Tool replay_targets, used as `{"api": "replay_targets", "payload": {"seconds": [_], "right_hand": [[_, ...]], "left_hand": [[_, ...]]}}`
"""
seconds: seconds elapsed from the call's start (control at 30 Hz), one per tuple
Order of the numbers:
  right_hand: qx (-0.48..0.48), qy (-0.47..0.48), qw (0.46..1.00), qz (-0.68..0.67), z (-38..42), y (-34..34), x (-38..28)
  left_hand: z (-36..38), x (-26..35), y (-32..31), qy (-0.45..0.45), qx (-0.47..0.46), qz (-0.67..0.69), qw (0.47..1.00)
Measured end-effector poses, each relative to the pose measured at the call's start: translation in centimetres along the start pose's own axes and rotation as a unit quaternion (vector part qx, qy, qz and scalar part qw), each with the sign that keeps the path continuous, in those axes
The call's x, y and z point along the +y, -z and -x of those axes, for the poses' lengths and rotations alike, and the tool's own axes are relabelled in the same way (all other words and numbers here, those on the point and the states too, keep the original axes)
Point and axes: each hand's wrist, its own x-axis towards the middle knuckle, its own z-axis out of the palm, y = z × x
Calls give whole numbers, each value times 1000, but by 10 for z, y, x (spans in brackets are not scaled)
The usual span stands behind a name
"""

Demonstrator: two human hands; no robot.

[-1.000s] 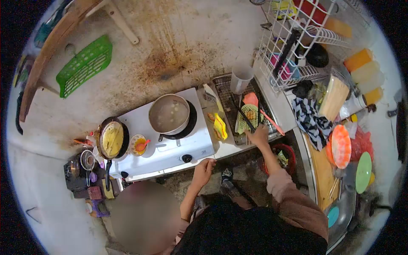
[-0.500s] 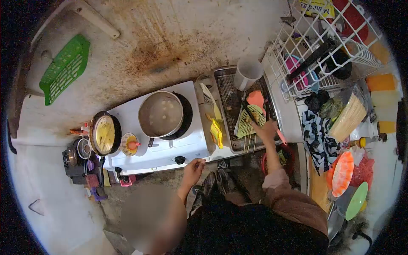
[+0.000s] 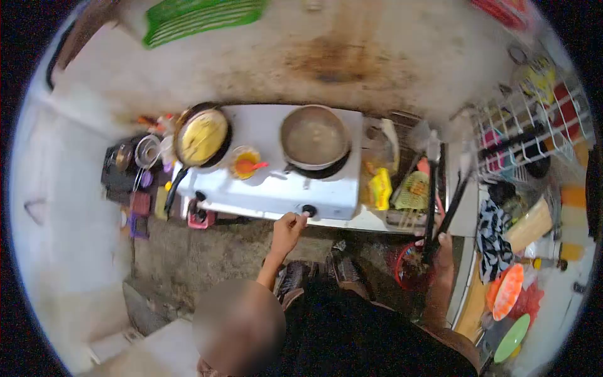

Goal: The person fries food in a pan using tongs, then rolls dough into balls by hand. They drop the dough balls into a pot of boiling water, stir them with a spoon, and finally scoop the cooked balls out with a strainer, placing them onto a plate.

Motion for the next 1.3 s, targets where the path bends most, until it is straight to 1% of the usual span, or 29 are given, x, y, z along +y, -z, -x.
{"api": "replay_targets", "payload": {"seconds": [0.03,0.1,0.17,0.2,0.23,0.3,0.33,0.37,0.4,0.43,0.47,0.5,0.53,0.57,0.63,0.67,0.77,0.83,0.87,0.97,1.07,1.17,1.27,1.3], "right_hand": [[44,53,997,24,-3,-28,-2],[-84,70,991,78,-17,-63,-7],[-106,100,980,137,-22,-122,-4],[-121,100,981,118,-21,-156,2],[-136,103,976,136,-26,-181,16],[-130,55,976,164,-29,-235,41],[-132,63,961,234,-33,-261,49],[-114,51,962,242,-34,-290,55],[-120,128,932,318,-50,-306,70],[-122,203,890,389,-67,-319,84],[-120,257,855,434,-68,-342,80],[-116,311,815,475,-69,-366,73],[-136,372,772,497,-69,-388,62],[-135,426,730,517,-80,-402,60],[-133,393,687,597,-93,-431,48],[-136,405,655,623,-103,-442,43],[-149,444,549,692,-144,-471,37],[-158,471,476,726,-178,-486,39],[-150,447,443,763,-191,-495,42],[-162,433,395,794,-221,-524,49],[-191,514,320,773,-263,-538,55],[-239,543,312,742,-291,-552,57],[-293,454,306,784,-305,-570,52],[-307,447,309,781,-308,-577,48]], "left_hand": [[6,-6,16,22,30,26,999],[23,-20,54,-11,86,34,996],[40,-36,98,-49,134,37,989],[50,-52,120,-64,152,22,986],[62,-59,144,-64,163,11,984],[86,-76,191,-60,187,-8,980],[95,-90,213,-85,213,-12,973],[102,-103,231,-62,231,18,971],[109,-115,249,-40,248,48,967],[116,-123,264,-17,261,79,962],[123,-119,281,22,261,44,964],[126,-125,293,18,267,44,963],[126,-133,302,13,273,44,961],[127,-140,310,9,278,45,960],[124,-150,326,8,253,38,967],[122,-154,330,8,241,37,970],[108,-164,339,-17,255,39,966],[103,-155,350,-7,249,30,968],[99,-153,354,-1,246,26,969],[84,-168,363,10,251,55,966],[69,-167,379,31,267,61,961],[48,-168,393,42,283,34,958],[25,-176,398,52,303,102,946],[17,-179,400,52,303,111,945]]}}
